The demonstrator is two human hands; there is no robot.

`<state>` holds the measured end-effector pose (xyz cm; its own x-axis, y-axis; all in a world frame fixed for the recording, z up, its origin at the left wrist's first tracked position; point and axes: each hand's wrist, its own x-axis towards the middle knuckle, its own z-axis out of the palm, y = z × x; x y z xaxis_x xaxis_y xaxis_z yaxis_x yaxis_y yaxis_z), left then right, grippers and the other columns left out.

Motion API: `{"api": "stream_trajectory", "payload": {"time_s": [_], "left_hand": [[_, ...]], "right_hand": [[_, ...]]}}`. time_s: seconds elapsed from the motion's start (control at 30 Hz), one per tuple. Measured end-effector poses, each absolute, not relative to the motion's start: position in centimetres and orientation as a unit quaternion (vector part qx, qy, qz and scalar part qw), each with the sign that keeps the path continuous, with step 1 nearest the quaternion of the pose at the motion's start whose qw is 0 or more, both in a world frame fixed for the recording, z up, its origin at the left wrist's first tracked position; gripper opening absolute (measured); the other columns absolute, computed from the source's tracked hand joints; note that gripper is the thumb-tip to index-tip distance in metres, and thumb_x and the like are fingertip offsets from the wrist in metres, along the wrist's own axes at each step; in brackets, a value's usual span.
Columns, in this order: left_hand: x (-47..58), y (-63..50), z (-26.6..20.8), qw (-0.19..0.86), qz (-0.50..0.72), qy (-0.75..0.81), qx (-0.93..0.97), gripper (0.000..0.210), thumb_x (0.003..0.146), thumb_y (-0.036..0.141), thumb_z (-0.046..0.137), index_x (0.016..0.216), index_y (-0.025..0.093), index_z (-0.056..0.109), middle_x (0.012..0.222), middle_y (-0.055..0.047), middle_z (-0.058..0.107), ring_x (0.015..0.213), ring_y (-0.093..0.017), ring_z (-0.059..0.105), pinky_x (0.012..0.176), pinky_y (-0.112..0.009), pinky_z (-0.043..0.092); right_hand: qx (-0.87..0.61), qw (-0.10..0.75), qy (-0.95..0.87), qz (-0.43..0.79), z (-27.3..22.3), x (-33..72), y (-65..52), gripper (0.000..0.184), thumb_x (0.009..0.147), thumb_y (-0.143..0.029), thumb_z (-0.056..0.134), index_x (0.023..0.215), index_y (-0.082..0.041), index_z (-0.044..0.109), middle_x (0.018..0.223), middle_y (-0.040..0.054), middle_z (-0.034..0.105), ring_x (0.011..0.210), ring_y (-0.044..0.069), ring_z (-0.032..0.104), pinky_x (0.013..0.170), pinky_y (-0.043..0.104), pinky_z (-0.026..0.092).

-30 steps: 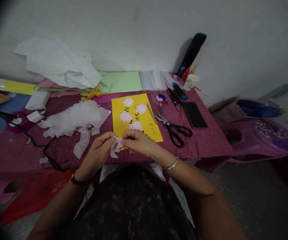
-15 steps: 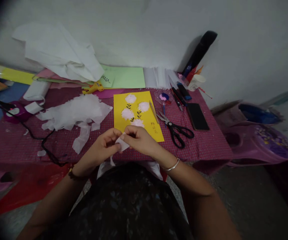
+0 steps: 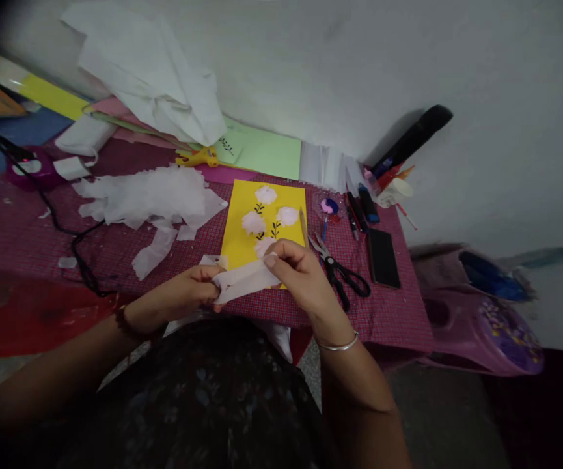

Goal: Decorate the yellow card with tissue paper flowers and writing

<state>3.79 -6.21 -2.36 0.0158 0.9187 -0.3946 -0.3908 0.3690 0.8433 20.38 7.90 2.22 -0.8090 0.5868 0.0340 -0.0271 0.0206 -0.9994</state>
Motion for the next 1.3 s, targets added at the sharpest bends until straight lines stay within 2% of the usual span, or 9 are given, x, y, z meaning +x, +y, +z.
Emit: {"api": "stream_trajectory", "payload": {"time_s": [0.27, 0.4, 0.5, 0.63, 0.73, 0.87, 1.0, 1.13, 1.3], "left_hand": [[-0.4, -10.3, -1.3, 0.590, 0.457, 0.533, 0.400, 0.014, 0.072, 0.021, 0.070, 0.085, 0.019, 0.073, 0.081, -0.004, 0.070, 0.074, -0.016, 0.062, 0.069, -0.025, 0.049], [-0.6, -9.8, 1.1, 0.458, 0.535, 0.583, 0.405, 0.034, 0.072, 0.024, 0.075, 0.105, 0.022, 0.070, 0.108, -0.008, 0.070, 0.100, -0.022, 0.064, 0.087, -0.031, 0.049], [0.8, -8.2, 1.8, 0.461, 0.514, 0.544, 0.477, 0.055, 0.063, 0.019, 0.081, 0.116, 0.025, 0.066, 0.121, -0.007, 0.066, 0.114, -0.024, 0.058, 0.098, -0.034, 0.044], [2.0, -7.4, 0.5, 0.590, 0.425, 0.503, 0.467, 0.016, 0.071, 0.028, 0.076, 0.083, 0.017, 0.075, 0.077, -0.004, 0.070, 0.069, -0.018, 0.063, 0.064, -0.027, 0.050], [1.0, -8.4, -1.0, 0.650, 0.439, 0.504, 0.362, 0.020, 0.071, 0.036, 0.075, 0.071, 0.016, 0.074, 0.059, -0.002, 0.065, 0.049, -0.013, 0.052, 0.045, -0.022, 0.041], [-1.5, -10.5, -2.2, 0.596, 0.528, 0.564, 0.220, 0.020, 0.064, 0.034, 0.081, 0.075, 0.018, 0.076, 0.061, -0.003, 0.068, 0.048, -0.012, 0.054, 0.044, -0.021, 0.044], [-3.5, -11.3, -2.2, 0.523, 0.595, 0.595, 0.131, 0.023, 0.063, 0.025, 0.081, 0.085, 0.019, 0.076, 0.070, -0.001, 0.072, 0.057, -0.012, 0.062, 0.057, -0.021, 0.052], [-3.6, -10.9, -1.9, 0.515, 0.615, 0.587, 0.108, 0.016, 0.071, 0.018, 0.073, 0.087, 0.016, 0.074, 0.073, 0.001, 0.073, 0.063, -0.010, 0.065, 0.063, -0.020, 0.052], [-2.6, -10.4, -2.0, 0.529, 0.607, 0.579, 0.125, 0.029, 0.064, 0.021, 0.082, 0.092, 0.017, 0.074, 0.079, -0.003, 0.075, 0.064, -0.012, 0.065, 0.061, -0.020, 0.051]], "right_hand": [[-0.205, 0.169, -0.686, 0.678, 2.0, 20.5, 7.7, 0.023, 0.082, -0.039, 0.067, 0.071, -0.022, 0.056, 0.072, -0.0019, 0.055, 0.064, 0.011, 0.045, 0.057, 0.025, 0.035], [-0.188, 0.118, -0.717, 0.661, 2.6, 19.4, 6.7, 0.026, 0.082, -0.042, 0.064, 0.070, -0.020, 0.055, 0.068, -0.0019, 0.052, 0.063, 0.012, 0.045, 0.056, 0.025, 0.035], [-0.138, 0.084, -0.743, 0.650, 3.4, 18.3, 5.7, 0.027, 0.084, -0.040, 0.062, 0.069, -0.019, 0.053, 0.067, -0.0024, 0.050, 0.061, 0.010, 0.044, 0.056, 0.024, 0.035], [-0.113, 0.091, -0.771, 0.620, 4.0, 18.1, 5.4, 0.026, 0.086, -0.038, 0.059, 0.071, -0.019, 0.051, 0.066, -0.0036, 0.047, 0.060, 0.009, 0.043, 0.056, 0.023, 0.036], [-0.167, 0.123, -0.786, 0.582, 3.2, 20.7, 7.1, 0.022, 0.087, -0.041, 0.058, 0.083, -0.020, 0.054, 0.075, -0.0011, 0.056, 0.065, 0.011, 0.051, 0.060, 0.025, 0.043], [-0.356, 0.198, -0.842, 0.355, 0.3, 27.6, 11.2, 0.020, 0.089, -0.036, 0.054, 0.101, -0.020, 0.057, 0.098, 0.0083, 0.065, 0.089, 0.022, 0.062, 0.081, 0.037, 0.049], [-0.402, 0.102, -0.902, 0.117, -3.1, 33.0, 14.0, 0.031, 0.086, -0.034, 0.054, 0.111, -0.017, 0.059, 0.108, 0.0161, 0.066, 0.101, 0.033, 0.061, 0.091, 0.050, 0.046], [-0.386, 0.094, -0.916, 0.051, -4.3, 34.4, 14.2, 0.040, 0.084, -0.033, 0.054, 0.120, -0.014, 0.057, 0.111, 0.0184, 0.061, 0.105, 0.034, 0.058, 0.093, 0.049, 0.047], [-0.403, 0.014, -0.915, 0.016, -3.4, 33.5, 14.9, 0.047, 0.085, -0.031, 0.054, 0.128, -0.013, 0.053, 0.105, 0.0200, 0.064, 0.099, 0.034, 0.062, 0.088, 0.042, 0.049]]}}
